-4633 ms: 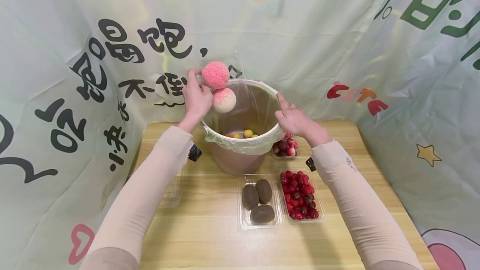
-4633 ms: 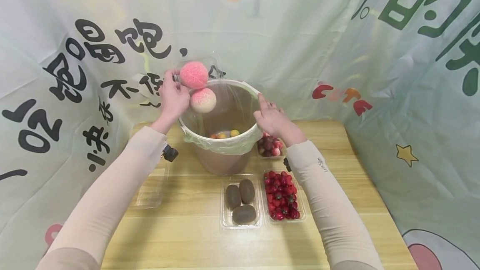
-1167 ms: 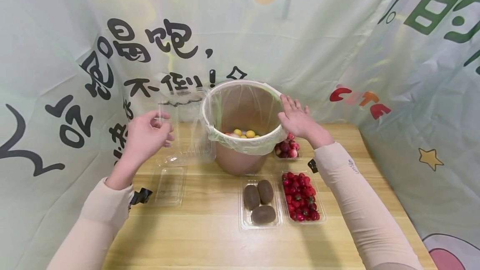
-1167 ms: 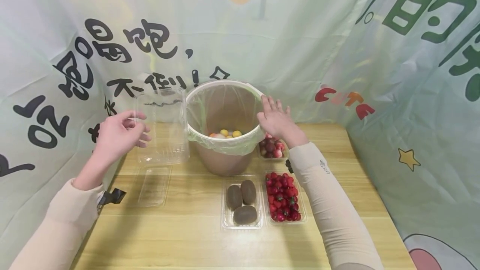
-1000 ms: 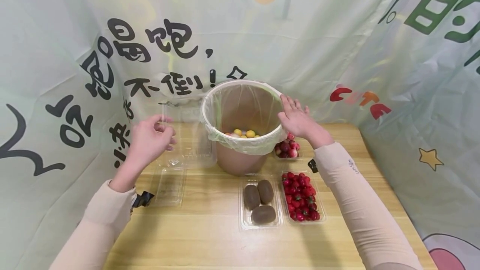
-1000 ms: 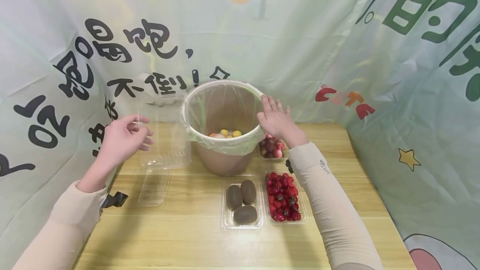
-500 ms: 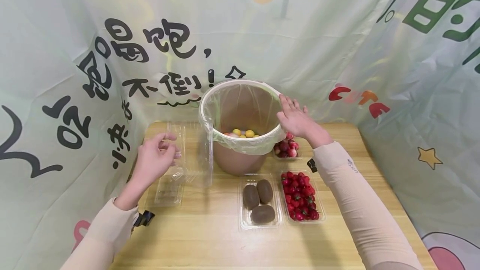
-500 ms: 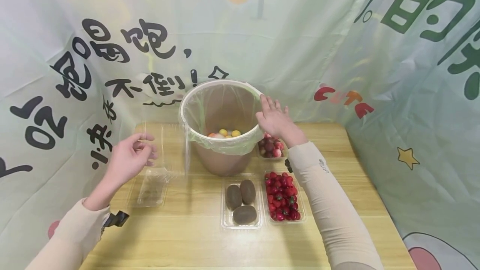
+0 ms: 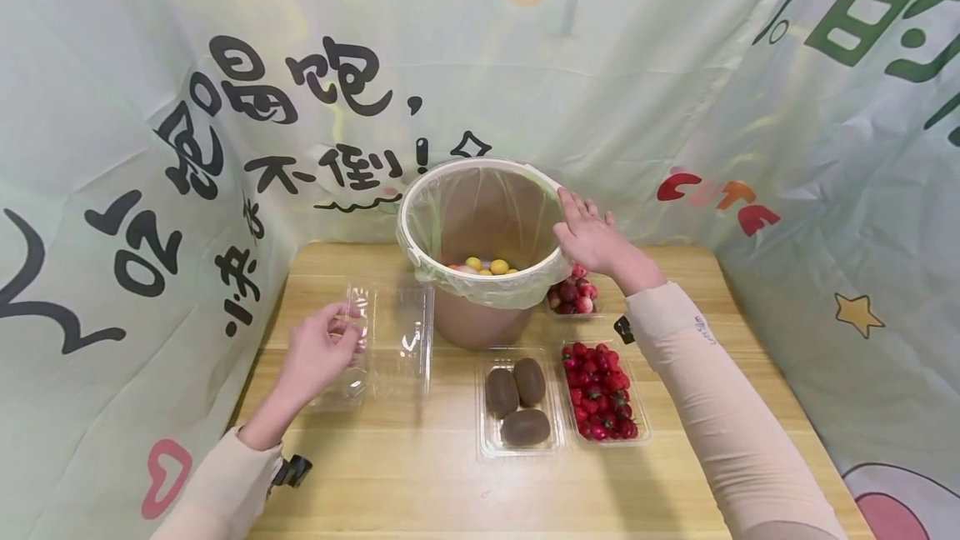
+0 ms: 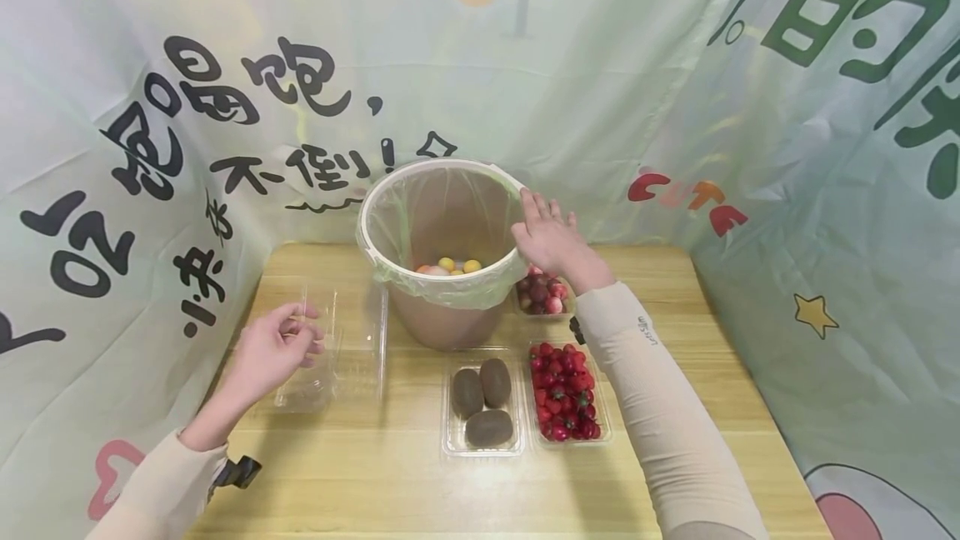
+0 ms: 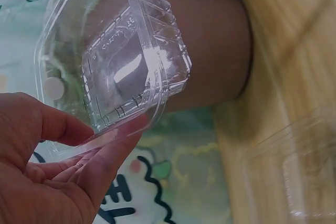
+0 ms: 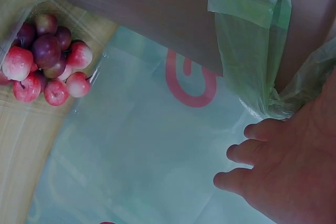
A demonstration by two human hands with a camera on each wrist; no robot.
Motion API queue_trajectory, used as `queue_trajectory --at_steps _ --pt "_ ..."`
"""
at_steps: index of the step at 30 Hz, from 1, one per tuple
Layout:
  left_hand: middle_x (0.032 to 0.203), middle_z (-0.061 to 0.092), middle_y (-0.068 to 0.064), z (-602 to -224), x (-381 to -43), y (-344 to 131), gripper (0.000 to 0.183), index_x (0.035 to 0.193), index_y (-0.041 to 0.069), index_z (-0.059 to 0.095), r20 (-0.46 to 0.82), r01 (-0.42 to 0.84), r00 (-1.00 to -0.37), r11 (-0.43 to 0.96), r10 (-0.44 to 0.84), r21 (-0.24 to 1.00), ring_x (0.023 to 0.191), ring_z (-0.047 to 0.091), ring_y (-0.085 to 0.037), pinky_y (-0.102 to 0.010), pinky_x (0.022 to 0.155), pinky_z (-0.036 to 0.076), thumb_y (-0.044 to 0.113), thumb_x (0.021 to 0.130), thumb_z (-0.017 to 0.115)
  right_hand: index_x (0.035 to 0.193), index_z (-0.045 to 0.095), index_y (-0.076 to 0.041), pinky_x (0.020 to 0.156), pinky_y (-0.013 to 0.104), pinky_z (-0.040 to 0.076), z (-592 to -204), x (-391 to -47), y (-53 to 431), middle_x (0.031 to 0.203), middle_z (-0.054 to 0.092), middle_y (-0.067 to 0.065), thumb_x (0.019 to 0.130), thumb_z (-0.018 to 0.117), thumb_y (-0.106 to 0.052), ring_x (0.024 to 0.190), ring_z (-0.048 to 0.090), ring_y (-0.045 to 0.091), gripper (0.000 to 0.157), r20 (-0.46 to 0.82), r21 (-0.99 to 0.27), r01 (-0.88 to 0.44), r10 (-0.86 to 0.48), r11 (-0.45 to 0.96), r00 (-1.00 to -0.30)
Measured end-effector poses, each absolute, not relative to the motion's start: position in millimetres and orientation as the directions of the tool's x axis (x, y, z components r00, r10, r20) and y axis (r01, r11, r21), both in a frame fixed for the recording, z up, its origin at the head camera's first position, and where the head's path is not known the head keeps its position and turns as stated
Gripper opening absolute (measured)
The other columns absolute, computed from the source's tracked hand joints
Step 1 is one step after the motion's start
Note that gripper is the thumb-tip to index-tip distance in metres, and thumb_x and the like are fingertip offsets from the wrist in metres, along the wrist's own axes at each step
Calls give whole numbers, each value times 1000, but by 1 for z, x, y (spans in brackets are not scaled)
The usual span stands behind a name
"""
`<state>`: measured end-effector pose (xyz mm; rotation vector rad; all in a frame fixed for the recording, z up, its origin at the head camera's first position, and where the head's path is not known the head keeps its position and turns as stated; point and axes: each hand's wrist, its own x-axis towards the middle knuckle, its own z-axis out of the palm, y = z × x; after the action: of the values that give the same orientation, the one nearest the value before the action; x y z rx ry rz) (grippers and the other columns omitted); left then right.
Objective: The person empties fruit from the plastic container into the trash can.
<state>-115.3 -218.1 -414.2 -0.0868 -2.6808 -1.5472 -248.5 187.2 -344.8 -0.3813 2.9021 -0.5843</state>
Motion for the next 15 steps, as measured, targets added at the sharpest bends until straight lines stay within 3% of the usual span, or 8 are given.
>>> queue_trajectory --at_steps 4,8,15 --pt "82 71 -21 -428 -115 -216 23 111 -4 62 58 64 -998 512 27 857 63 71 -31 -39 53 60 -3 89 56 159 -9 -12 118 66 -6 -345 -249 187 166 -2 19 102 20 -34 151 -5 45 68 -110 -398 -215 -279 892 -954" --pt "78 71 -19 -444 -117 -213 22 108 -3 64 53 61 -998 555 31 830 55 68 -26 -30 45 56 -2 88 56 160 -8 -12 118 66 -5 -345 -248 187 166 -1 19 102 21 -34 151 -5 44 68 -107 -402 -213 -277 890 -955" --pt "72 67 -9 -476 -118 -207 21 109 -4 64 -59 -15 -997 618 50 786 50 62 -15 -26 44 51 1 90 55 160 -8 -11 118 67 -2 -345 -249 187 166 0 19 102 20 -35 151 -2 45 68 -98 -395 -219 -278 892 -956"
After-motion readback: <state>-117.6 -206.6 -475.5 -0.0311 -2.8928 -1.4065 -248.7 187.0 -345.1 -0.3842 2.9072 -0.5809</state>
